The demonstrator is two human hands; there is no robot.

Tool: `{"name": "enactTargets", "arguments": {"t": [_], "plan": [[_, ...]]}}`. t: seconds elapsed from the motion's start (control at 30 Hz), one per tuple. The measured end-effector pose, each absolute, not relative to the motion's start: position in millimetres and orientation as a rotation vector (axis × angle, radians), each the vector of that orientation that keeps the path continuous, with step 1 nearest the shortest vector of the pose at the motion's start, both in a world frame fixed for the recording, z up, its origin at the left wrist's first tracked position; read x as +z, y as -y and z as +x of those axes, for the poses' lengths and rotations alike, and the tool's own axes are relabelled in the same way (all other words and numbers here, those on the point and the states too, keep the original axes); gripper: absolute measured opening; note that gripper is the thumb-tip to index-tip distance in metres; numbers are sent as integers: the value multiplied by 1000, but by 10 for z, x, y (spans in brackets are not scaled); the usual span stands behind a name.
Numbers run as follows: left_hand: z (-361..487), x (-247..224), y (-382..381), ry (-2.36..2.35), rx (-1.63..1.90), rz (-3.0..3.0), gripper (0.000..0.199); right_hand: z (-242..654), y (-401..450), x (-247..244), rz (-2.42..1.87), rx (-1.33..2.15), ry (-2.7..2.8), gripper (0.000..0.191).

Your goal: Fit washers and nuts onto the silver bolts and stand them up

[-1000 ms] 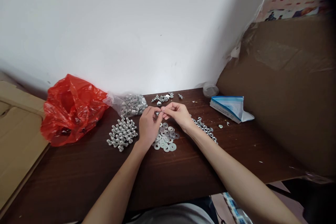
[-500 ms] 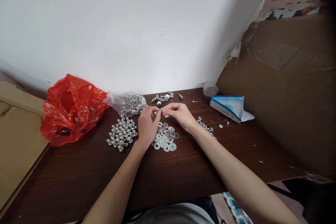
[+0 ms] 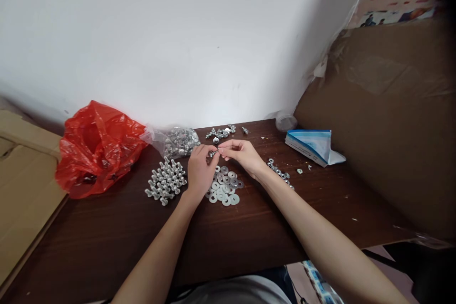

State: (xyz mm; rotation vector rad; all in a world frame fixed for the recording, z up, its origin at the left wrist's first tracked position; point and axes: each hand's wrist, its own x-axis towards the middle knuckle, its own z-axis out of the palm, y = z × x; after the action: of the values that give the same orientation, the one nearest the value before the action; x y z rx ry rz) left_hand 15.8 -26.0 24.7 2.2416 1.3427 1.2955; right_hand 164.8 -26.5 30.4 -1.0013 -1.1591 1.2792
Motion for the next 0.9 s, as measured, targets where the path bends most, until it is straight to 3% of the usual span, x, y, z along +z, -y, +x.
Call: {"name": "enactTargets", "arguments": {"t": [0.6,0.73,0.9], "plan": [[146,262,262,-1362,1325,2267,5,1630,255,278,-1050,1229,1216,21],[146,257,269,-1312,1316,2286,15,1627,252,268,-1034,1228,1197,28],[141,255,261,-1224,1329,2354,14,1621,240,245,-1030,1204,1234,35]]}}
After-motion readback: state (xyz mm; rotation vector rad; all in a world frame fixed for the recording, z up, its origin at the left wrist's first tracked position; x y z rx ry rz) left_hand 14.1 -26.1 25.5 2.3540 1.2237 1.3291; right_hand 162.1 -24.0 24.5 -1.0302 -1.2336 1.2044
